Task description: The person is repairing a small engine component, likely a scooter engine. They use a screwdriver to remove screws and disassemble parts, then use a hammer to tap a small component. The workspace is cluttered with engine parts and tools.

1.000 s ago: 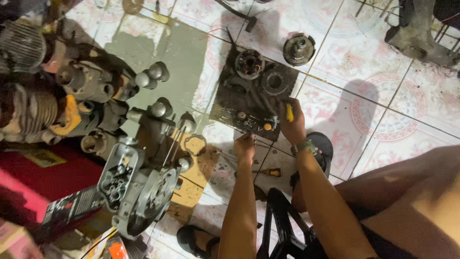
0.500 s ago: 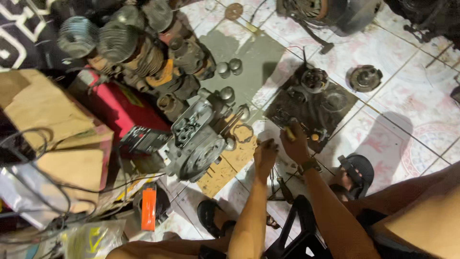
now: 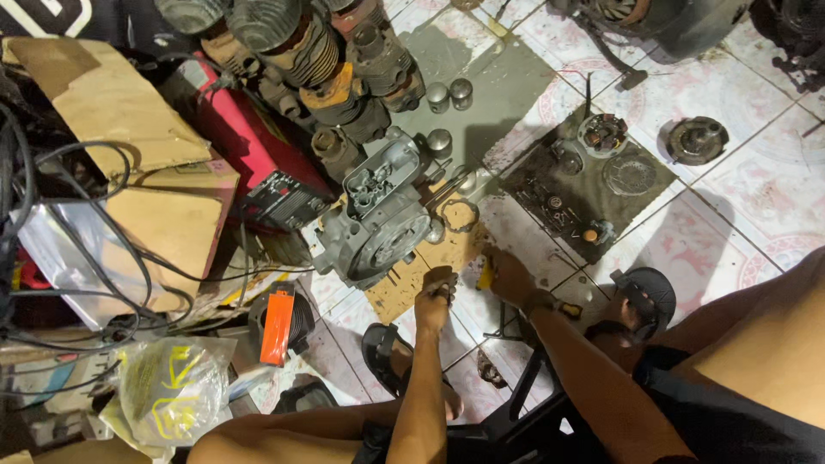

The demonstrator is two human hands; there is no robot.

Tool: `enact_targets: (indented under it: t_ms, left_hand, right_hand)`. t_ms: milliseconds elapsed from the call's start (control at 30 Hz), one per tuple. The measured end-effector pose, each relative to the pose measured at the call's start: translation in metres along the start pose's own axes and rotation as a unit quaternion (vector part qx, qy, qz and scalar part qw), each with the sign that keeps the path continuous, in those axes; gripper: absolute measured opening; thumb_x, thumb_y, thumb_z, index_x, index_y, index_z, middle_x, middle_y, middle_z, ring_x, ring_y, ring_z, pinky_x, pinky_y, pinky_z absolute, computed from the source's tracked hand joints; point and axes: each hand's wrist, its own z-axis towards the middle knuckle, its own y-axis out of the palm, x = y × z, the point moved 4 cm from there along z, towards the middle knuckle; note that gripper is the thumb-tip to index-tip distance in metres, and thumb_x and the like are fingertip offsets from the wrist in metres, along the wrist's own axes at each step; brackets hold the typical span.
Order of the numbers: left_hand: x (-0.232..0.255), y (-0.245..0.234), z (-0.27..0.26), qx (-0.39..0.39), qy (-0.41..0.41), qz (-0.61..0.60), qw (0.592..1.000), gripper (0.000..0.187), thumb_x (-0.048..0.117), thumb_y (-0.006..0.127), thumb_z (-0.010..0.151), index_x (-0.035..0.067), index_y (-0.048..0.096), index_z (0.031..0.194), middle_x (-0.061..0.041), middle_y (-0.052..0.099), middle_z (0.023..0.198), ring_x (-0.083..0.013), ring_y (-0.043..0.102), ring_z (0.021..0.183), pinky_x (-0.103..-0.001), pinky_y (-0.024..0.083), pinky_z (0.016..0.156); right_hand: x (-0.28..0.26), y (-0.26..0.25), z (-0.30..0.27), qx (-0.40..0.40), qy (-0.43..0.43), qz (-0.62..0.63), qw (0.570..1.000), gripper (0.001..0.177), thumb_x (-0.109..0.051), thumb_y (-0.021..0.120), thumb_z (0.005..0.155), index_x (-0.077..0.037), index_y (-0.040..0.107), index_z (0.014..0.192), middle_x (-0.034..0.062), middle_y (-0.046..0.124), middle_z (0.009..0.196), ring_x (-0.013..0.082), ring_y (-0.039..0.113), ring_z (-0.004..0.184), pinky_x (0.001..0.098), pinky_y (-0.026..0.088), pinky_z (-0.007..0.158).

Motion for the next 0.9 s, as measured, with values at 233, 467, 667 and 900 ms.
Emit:
enact_targets:
  t_ms: [233,467,667,900]
  left_hand:
    - [-0.021,-0.014,0.003,0.020,-0.035,0.046,0.998,0.014,0.016,0.062,0.084,0.010,0.074,0.084,-0.005,0.063,0.061,-0.0101,0.055,0.050,-0.021,0.045,0.047]
    - [-0.004,-0.018,-0.012,0.037,-0.049,0.012,0.998,0.017,0.015,0.061,0.085,0.002,0.071,0.092,-0.010,0.062,0.067,-0.0130,0.054,0.056,-0.021,0.045,0.052]
    - [0.002,-0.006,-0.008,0.036,-0.046,0.011,0.998,0.019,0.020,0.063,0.086,0.002,0.069,0.086,-0.009,0.061,0.065,-0.0139,0.054,0.056,-0.023,0.043,0.050]
    - [-0.029,0.001,0.020,0.021,-0.028,0.075,0.997,0.020,0.023,0.060,0.086,0.007,0.071,0.081,-0.004,0.063,0.058,-0.0112,0.059,0.049,-0.020,0.045,0.049]
  right_hand:
    - [0.049,0.080,-0.018,-0.099,-0.069,-0.280,0.952,0.067,-0.010,0.069,0.070,-0.012,0.040,0.130,0.0133,0.060,0.103,0.0291,0.063,0.094,0.0394,0.053,0.081]
    - [0.087,0.126,-0.015,-0.088,0.003,-0.285,0.954,0.054,-0.018,0.052,0.086,-0.012,0.036,0.137,0.0166,0.052,0.113,0.0337,0.059,0.100,0.0509,0.046,0.085]
    - [0.064,0.069,0.001,-0.133,0.042,-0.203,0.969,0.060,-0.013,0.059,0.079,-0.010,0.043,0.137,0.0125,0.057,0.095,0.0285,0.062,0.085,0.0408,0.051,0.072]
    - [0.065,-0.001,-0.010,-0.144,0.099,-0.218,0.960,0.024,-0.027,0.046,0.090,-0.010,0.061,0.099,0.0113,0.064,0.076,0.0249,0.065,0.070,0.0386,0.052,0.061]
